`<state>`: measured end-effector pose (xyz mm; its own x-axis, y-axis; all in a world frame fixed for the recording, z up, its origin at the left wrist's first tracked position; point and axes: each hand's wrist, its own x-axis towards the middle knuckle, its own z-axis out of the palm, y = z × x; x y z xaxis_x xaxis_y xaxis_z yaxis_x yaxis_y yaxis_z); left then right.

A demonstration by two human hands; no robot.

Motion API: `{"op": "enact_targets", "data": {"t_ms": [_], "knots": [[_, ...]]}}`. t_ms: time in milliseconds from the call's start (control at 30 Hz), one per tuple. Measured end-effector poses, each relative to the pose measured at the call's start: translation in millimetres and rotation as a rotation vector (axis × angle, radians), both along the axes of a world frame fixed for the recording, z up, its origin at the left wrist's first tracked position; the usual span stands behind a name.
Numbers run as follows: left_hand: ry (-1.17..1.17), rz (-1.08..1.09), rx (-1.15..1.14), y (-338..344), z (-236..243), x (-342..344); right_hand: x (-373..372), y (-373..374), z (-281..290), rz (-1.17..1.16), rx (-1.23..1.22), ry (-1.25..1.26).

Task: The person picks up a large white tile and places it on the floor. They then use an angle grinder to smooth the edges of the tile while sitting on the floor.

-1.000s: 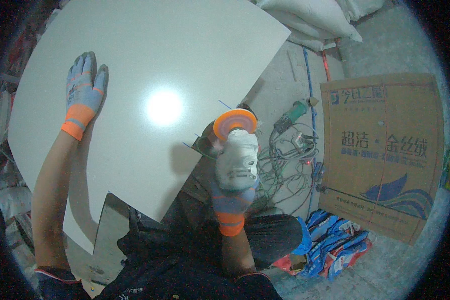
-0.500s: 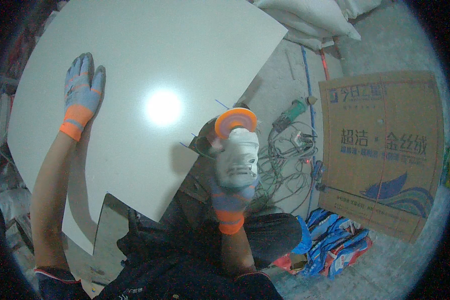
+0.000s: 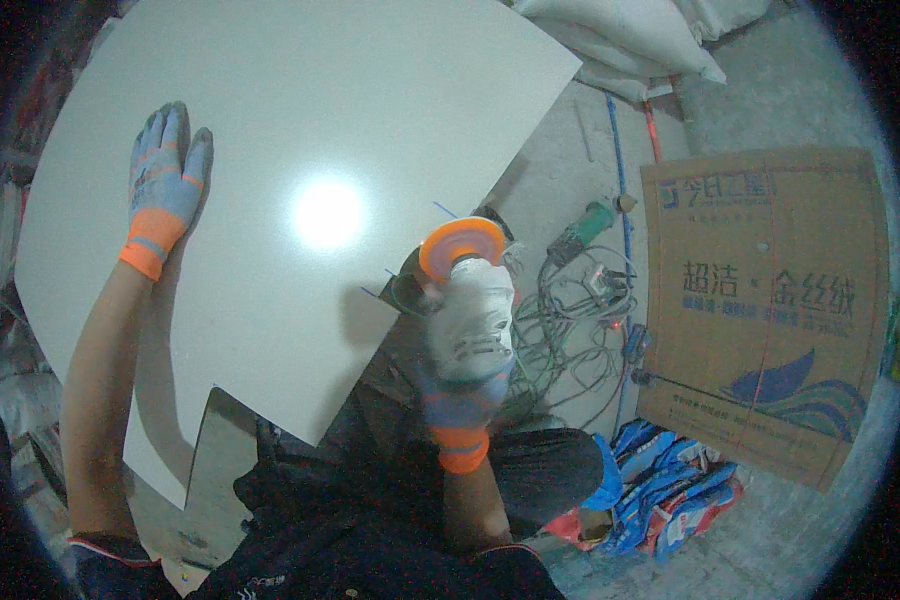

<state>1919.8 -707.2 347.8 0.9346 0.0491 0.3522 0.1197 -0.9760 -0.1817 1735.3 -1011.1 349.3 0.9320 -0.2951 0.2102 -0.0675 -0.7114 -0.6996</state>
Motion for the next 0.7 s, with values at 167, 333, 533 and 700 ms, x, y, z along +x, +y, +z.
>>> {"op": "enact_targets", "data": {"t_ms": [167, 333, 533, 700], "knots": [[-0.004, -0.007, -0.015, 2.4, -1.5, 0.2, 4.5, -0.4, 1.4, 0.001, 0.094, -0.002], [0.021, 0.013, -0.006, 0.5, 0.2, 0.5, 2.5, 2.1, -1.1, -0.028, 0.061, -0.007], [0.027, 0.016, 0.001, -0.5, 1.7, 1.4, 1.5, 0.9, -1.6, -0.040, 0.029, -0.003], [0.025, 0.018, -0.001, -0.8, 1.4, 0.9, 3.4, 1.3, -1.2, -0.041, 0.012, -0.001]]}}
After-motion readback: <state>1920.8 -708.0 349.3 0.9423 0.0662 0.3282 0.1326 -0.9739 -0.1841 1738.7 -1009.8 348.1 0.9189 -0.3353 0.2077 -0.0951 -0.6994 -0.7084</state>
